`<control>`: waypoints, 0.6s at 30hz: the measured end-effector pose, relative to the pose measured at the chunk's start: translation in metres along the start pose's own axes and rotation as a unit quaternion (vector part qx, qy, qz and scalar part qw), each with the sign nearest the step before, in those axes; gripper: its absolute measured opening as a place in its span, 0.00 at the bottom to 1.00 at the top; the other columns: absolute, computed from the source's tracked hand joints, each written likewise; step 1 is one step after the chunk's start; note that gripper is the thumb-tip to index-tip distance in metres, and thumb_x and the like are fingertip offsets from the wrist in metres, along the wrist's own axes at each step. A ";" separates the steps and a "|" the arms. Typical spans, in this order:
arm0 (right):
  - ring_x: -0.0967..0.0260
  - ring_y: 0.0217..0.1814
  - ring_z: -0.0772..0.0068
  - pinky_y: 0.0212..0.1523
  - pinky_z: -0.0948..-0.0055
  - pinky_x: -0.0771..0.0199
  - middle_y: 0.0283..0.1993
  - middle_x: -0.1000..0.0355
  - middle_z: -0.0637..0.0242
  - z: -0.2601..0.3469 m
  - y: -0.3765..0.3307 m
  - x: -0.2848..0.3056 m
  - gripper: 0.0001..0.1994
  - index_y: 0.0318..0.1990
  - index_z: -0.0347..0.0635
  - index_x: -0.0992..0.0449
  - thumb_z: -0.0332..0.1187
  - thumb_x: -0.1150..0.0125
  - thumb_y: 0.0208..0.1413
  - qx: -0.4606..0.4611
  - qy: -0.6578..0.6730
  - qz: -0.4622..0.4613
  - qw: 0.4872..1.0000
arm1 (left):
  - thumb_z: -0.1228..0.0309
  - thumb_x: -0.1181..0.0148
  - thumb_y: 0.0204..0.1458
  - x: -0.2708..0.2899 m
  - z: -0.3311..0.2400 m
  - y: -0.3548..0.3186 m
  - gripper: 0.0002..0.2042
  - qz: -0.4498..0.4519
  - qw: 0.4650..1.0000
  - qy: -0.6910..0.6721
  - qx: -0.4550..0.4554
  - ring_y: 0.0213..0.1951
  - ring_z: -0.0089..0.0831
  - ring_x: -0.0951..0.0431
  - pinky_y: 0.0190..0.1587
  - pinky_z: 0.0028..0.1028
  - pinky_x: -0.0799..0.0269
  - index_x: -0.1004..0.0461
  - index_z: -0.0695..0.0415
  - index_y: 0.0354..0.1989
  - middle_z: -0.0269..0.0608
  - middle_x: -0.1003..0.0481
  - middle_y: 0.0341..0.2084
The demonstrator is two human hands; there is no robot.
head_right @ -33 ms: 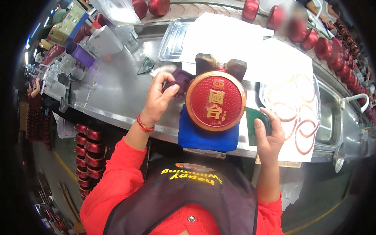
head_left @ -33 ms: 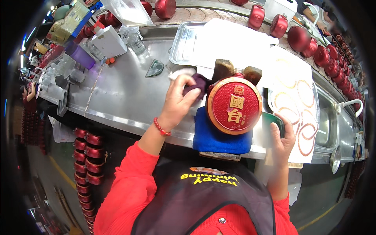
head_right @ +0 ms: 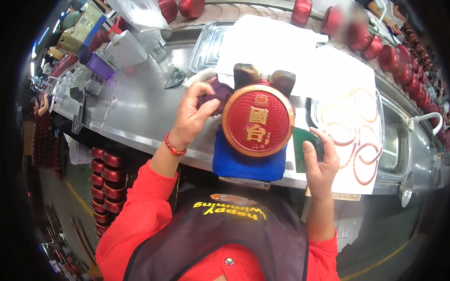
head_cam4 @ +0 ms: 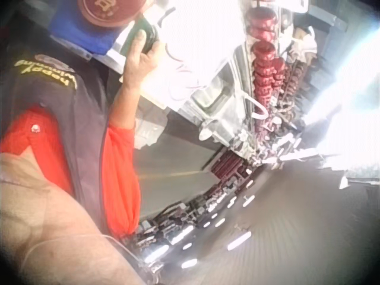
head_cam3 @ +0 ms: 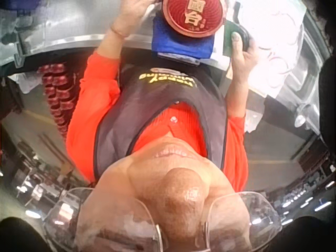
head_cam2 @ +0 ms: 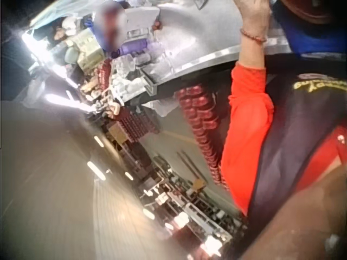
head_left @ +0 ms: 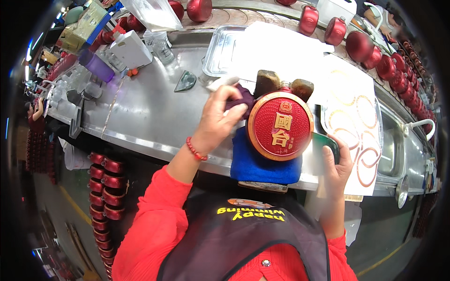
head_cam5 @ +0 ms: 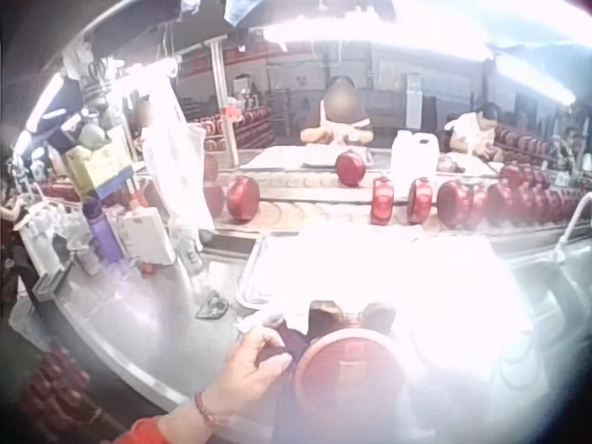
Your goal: The person applies gold decorative rings and stickers to red ceramic bottles. They wipe the bottle surface with a cloth, place a ring around the neck, and affix a gold label to the front. The process is repeated for multiple bottles on a stainless steel workbench.
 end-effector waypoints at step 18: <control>0.31 0.46 0.76 0.46 0.77 0.26 0.49 0.28 0.64 -0.044 0.007 -0.016 0.16 0.59 0.32 0.31 0.36 0.47 0.74 0.042 0.073 0.015 0.996 | 0.79 0.31 0.50 -0.037 -0.060 -0.096 0.18 -0.173 0.954 0.120 -0.215 0.54 0.43 0.27 0.63 0.42 0.38 0.18 0.50 0.50 0.40 0.25 0.47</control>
Point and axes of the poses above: each hand's wrist, its own y-axis towards the middle knuckle, its own x-axis out of the back of the hand, z = x × y, the point moved 10 cm from there along y, towards the middle knuckle
